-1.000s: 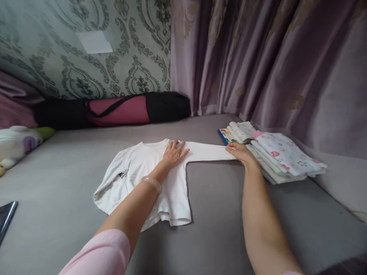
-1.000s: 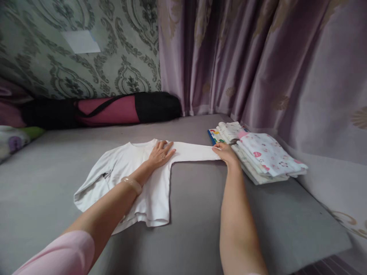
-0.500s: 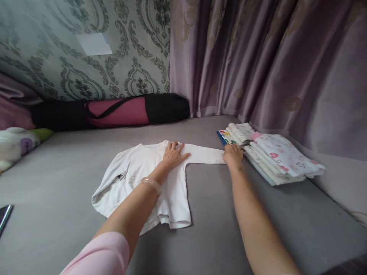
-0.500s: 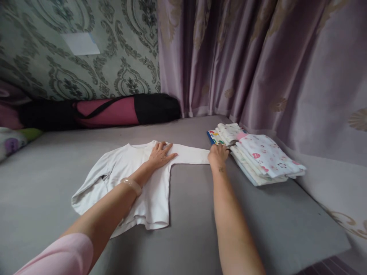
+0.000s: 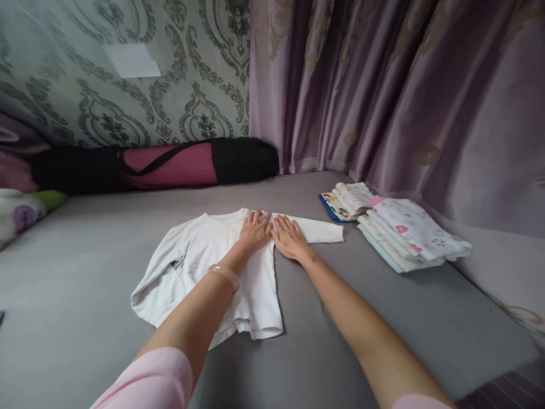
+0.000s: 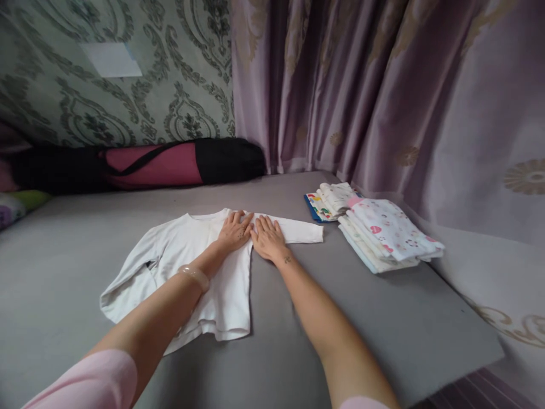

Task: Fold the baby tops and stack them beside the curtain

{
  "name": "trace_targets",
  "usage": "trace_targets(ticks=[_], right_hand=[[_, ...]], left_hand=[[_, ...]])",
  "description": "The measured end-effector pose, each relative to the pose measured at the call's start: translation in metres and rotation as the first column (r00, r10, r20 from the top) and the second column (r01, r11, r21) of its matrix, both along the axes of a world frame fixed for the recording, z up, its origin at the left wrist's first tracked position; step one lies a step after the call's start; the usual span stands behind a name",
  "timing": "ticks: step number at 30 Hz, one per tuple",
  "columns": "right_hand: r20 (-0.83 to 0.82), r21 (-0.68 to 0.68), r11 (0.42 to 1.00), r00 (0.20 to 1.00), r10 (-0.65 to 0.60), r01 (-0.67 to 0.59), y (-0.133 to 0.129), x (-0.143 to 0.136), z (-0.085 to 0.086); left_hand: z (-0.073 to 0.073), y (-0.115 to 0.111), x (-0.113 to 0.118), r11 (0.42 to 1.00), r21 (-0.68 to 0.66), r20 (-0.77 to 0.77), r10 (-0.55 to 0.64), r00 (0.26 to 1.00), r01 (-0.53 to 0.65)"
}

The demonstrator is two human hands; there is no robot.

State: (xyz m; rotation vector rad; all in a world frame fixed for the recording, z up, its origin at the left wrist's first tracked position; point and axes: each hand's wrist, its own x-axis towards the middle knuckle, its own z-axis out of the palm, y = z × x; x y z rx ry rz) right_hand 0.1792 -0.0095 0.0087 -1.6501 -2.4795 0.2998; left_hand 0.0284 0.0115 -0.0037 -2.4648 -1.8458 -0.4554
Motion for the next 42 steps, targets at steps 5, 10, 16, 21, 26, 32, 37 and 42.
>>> trace_targets(ticks=[5,10,16,21,26,32,37,42], right_hand=[[0.061,0.004,0.990,0.988,-0.139,0.139,-0.004,0.018,0.004],[0.141,0.026,0.949,0.939,-0.314,0.314,-0.008,0.059,0.002],[0.217,0.114,0.914,0.888,-0.406,0.390,-0.019,0.106,-0.001],[0.234,0.139,0.906,0.876,-0.421,0.399,-0.021,0.114,-0.002],[0.306,0.060,0.898,0.848,-0.432,0.436,-0.009,0.107,0.010],[0.326,0.084,0.866,0.808,-0.491,0.492,0.010,0.086,0.030],[0.231,0.198,0.955,0.936,-0.266,0.222,0.013,0.026,0.040],[0.081,0.149,0.981,0.990,0.115,-0.126,0.013,-0.071,0.041]], left_hand=[[0.001,0.001,0.000,1.000,-0.012,0.023,0.002,1.000,-0.002],[0.001,0.002,-0.001,1.000,-0.015,0.034,-0.002,0.999,0.002],[-0.004,0.004,-0.002,1.000,-0.024,0.091,-0.016,0.996,0.018],[-0.003,0.007,0.000,0.999,-0.025,0.124,-0.032,0.992,0.036],[0.024,0.003,-0.019,0.958,-0.226,0.154,-0.143,0.978,0.176],[0.054,-0.050,-0.112,0.991,-0.025,0.209,-0.121,0.970,0.129],[0.058,-0.112,-0.205,0.959,-0.015,0.244,0.277,0.930,-0.282],[0.051,-0.161,-0.250,0.819,-0.212,0.253,0.573,0.779,-0.534]])
